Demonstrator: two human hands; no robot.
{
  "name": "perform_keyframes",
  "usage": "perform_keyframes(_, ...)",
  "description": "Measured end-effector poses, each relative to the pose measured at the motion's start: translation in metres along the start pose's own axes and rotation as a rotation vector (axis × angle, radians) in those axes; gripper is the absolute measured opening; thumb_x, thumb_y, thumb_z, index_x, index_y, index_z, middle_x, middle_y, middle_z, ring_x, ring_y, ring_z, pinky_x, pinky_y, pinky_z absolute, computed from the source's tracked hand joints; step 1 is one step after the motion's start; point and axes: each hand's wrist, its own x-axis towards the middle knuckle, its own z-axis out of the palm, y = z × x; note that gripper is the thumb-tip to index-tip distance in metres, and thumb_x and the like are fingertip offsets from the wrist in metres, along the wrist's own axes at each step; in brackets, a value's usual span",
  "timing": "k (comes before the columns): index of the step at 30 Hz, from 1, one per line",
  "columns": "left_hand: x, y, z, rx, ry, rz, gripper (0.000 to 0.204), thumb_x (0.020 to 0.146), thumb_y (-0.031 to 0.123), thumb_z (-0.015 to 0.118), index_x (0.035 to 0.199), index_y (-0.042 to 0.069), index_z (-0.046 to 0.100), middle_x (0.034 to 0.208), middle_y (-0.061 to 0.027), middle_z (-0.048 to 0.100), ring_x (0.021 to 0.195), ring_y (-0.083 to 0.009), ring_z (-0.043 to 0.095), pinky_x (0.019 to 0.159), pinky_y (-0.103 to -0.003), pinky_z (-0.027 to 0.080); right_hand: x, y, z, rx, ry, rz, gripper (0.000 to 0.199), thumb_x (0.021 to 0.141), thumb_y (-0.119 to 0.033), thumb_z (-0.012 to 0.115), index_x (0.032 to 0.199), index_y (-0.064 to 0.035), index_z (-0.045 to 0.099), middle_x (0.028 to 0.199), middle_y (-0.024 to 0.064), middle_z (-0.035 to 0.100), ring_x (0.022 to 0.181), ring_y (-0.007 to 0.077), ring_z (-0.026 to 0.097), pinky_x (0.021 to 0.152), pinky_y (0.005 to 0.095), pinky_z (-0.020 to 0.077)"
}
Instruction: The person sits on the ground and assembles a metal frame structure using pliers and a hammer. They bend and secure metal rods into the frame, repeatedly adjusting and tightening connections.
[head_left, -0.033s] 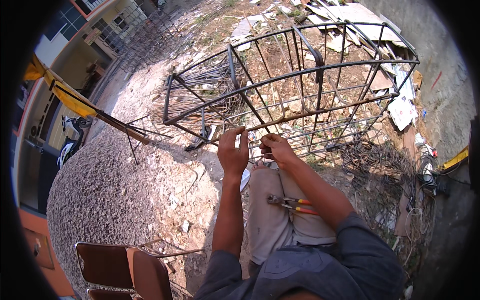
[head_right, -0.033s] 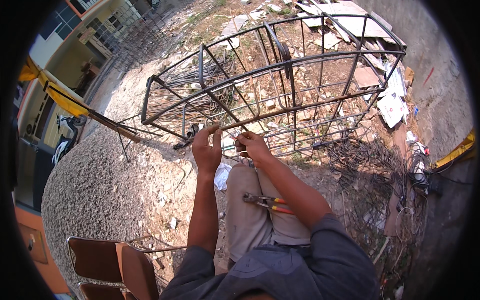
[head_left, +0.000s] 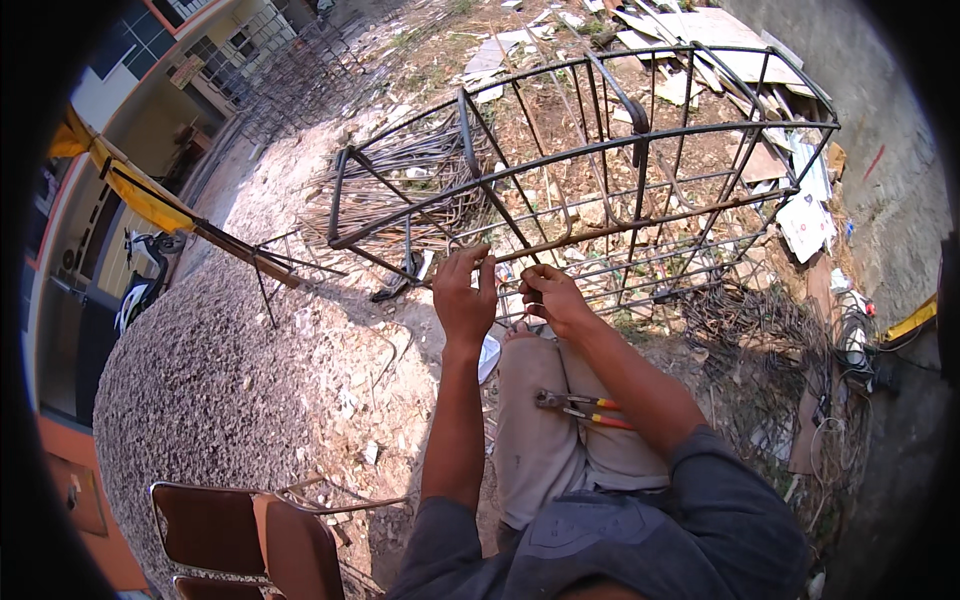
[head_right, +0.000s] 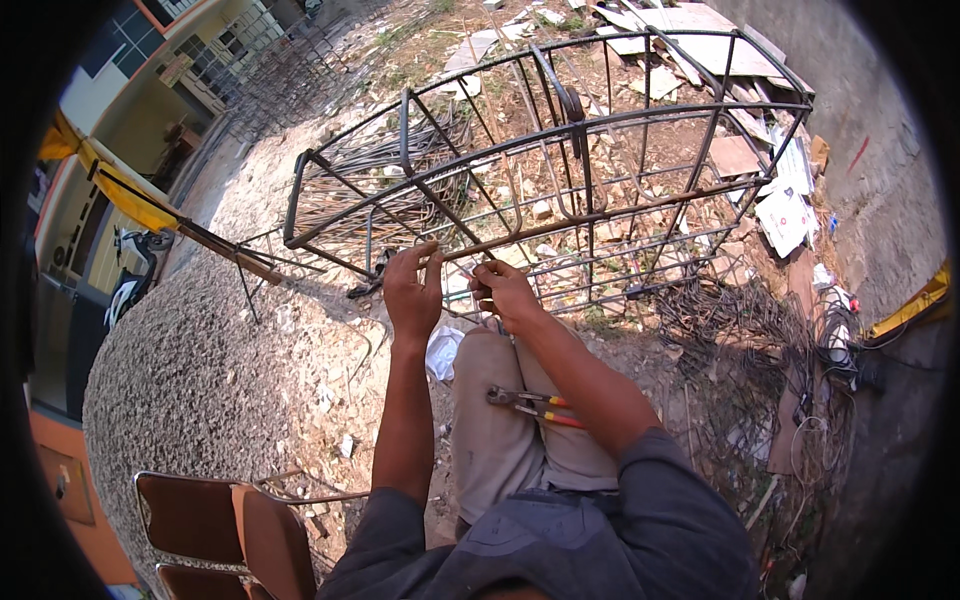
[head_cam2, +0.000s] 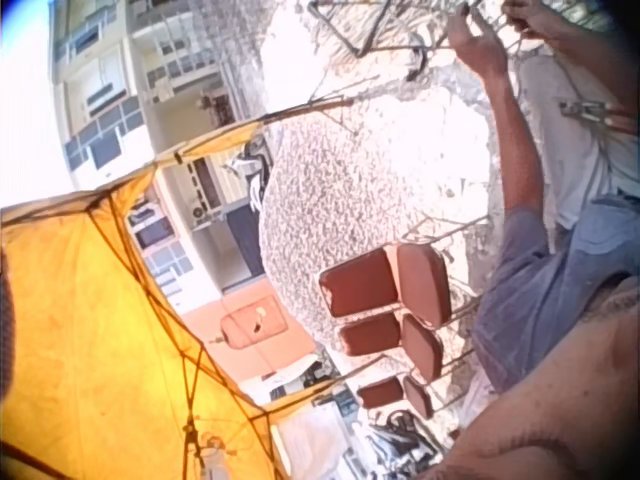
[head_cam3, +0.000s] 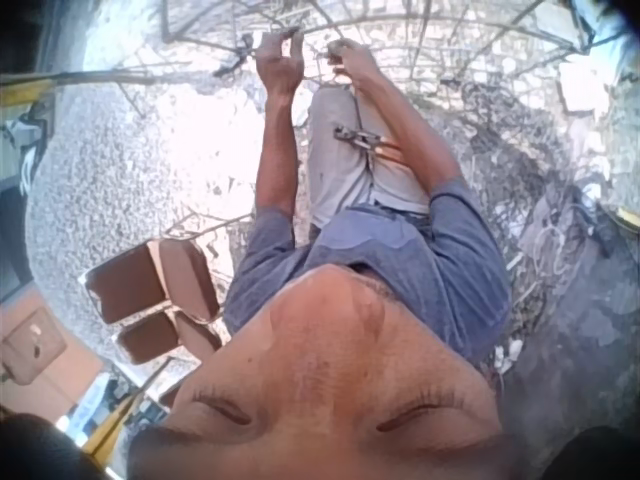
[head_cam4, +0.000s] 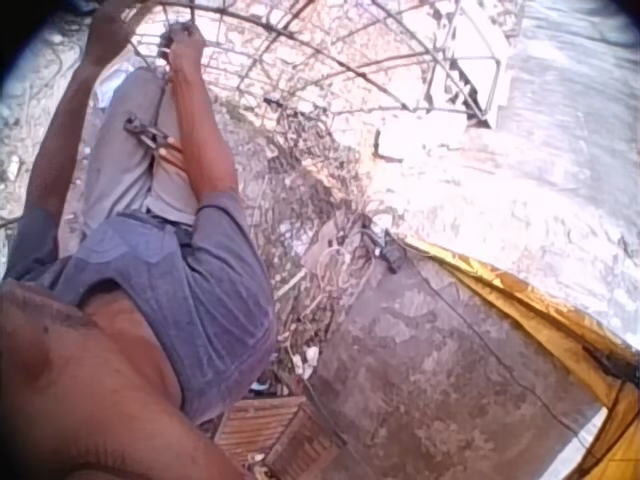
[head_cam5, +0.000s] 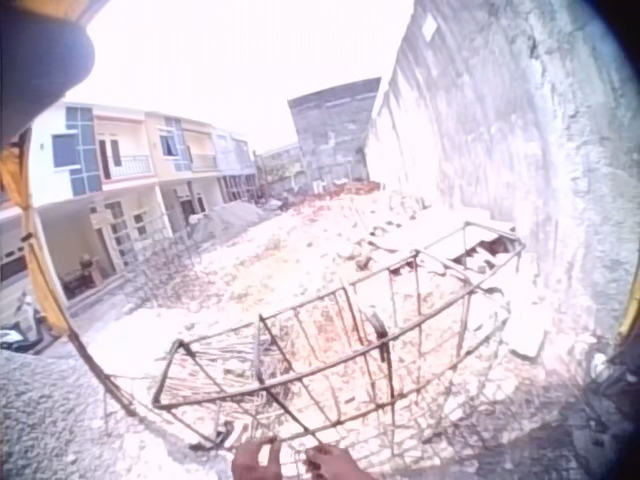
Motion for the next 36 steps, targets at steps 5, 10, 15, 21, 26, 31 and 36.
perform_keyframes(5, 0.034, -0.024, 0.016, 0.025, -0.384, -0.058, 0.027, 0.096, 0.022, 0.062, 0.113, 0.003, 0.071, 0.106, -0.0172, 0.073, 0.096, -0.0339, 0.069, 0.085, -0.040, 0.052, 0.010, -0.001, 0.007, 0.318, -0.081, 0.001, 0.007, 0.099, -0.020, 0.064, 0.101, -0.0126, 0.064, 0.079, -0.0012, 0.063, 0.064, 0.0070, 0.054, 0.055, 0.0222, 0.0454)
perform_keyframes(10, 0.036, -0.032, 0.039, -0.318, -0.477, -0.328, 0.025, 0.097, 0.015, 0.062, 0.113, -0.004, 0.069, 0.102, -0.0119, 0.074, 0.093, -0.0160, 0.069, 0.084, -0.032, 0.053, 0.017, 0.001, -0.002, 0.306, -0.140, 0.010, 0.006, 0.098, -0.019, 0.066, 0.097, -0.0125, 0.066, 0.076, -0.0024, 0.061, 0.061, 0.0064, 0.053, 0.053, 0.0215, 0.0444)
perform_keyframes(15, 0.030, -0.031, 0.041, -0.395, -0.366, -0.236, 0.019, 0.092, 0.008, 0.067, 0.106, -0.002, 0.071, 0.097, -0.0113, 0.075, 0.086, -0.0166, 0.070, 0.079, -0.032, 0.054, 0.020, 0.002, 0.000, 0.281, -0.079, -0.023, 0.009, 0.097, -0.020, 0.067, 0.093, -0.0122, 0.066, 0.074, -0.0028, 0.061, 0.059, 0.0051, 0.052, 0.051, 0.0200, 0.0427)
perform_keyframes(21, 0.017, -0.013, 0.024, -0.228, -0.208, 0.001, 0.012, 0.088, 0.011, 0.072, 0.099, 0.009, 0.077, 0.097, -0.0052, 0.076, 0.093, -0.0201, 0.068, 0.099, -0.037, 0.040, 0.017, 0.007, 0.020, 0.359, 0.036, -0.080, 0.014, 0.096, -0.024, 0.069, 0.096, -0.0118, 0.062, 0.078, -0.0008, 0.063, 0.059, 0.0048, 0.051, 0.049, 0.0202, 0.0420)
perform_keyframes(26, 0.009, -0.026, 0.021, -0.313, -0.269, 0.061, 0.013, 0.087, 0.012, 0.074, 0.099, 0.014, 0.078, 0.102, -0.0015, 0.076, 0.102, -0.0163, 0.066, 0.105, -0.038, 0.032, 0.010, 0.008, 0.031, 0.401, 0.075, -0.109, 0.005, 0.100, -0.016, 0.061, 0.101, -0.0108, 0.062, 0.080, -0.0018, 0.063, 0.060, 0.0058, 0.053, 0.051, 0.0215, 0.0436)
perform_keyframes(31, 0.013, -0.023, 0.010, -0.344, -0.369, 0.141, 0.015, 0.090, 0.013, 0.070, 0.103, 0.012, 0.077, 0.110, -0.0034, 0.074, 0.107, -0.0164, 0.065, 0.110, -0.040, 0.028, 0.010, 0.011, 0.030, 0.401, 0.100, -0.135, 0.005, 0.101, -0.013, 0.058, 0.104, -0.0093, 0.060, 0.084, 0.0005, 0.067, 0.059, 0.0052, 0.052, 0.049, 0.0202, 0.0422)
perform_keyframes(36, 0.019, -0.022, 0.005, -0.376, -0.471, 0.056, 0.018, 0.094, 0.020, 0.066, 0.106, 0.011, 0.076, 0.113, -0.0038, 0.074, 0.110, -0.0172, 0.064, 0.114, -0.044, 0.022, 0.002, 0.014, 0.037, 0.413, 0.088, -0.162, 0.006, 0.100, -0.012, 0.059, 0.104, -0.0079, 0.060, 0.082, 0.0004, 0.064, 0.059, 0.0049, 0.052, 0.045, 0.0198, 0.0379)
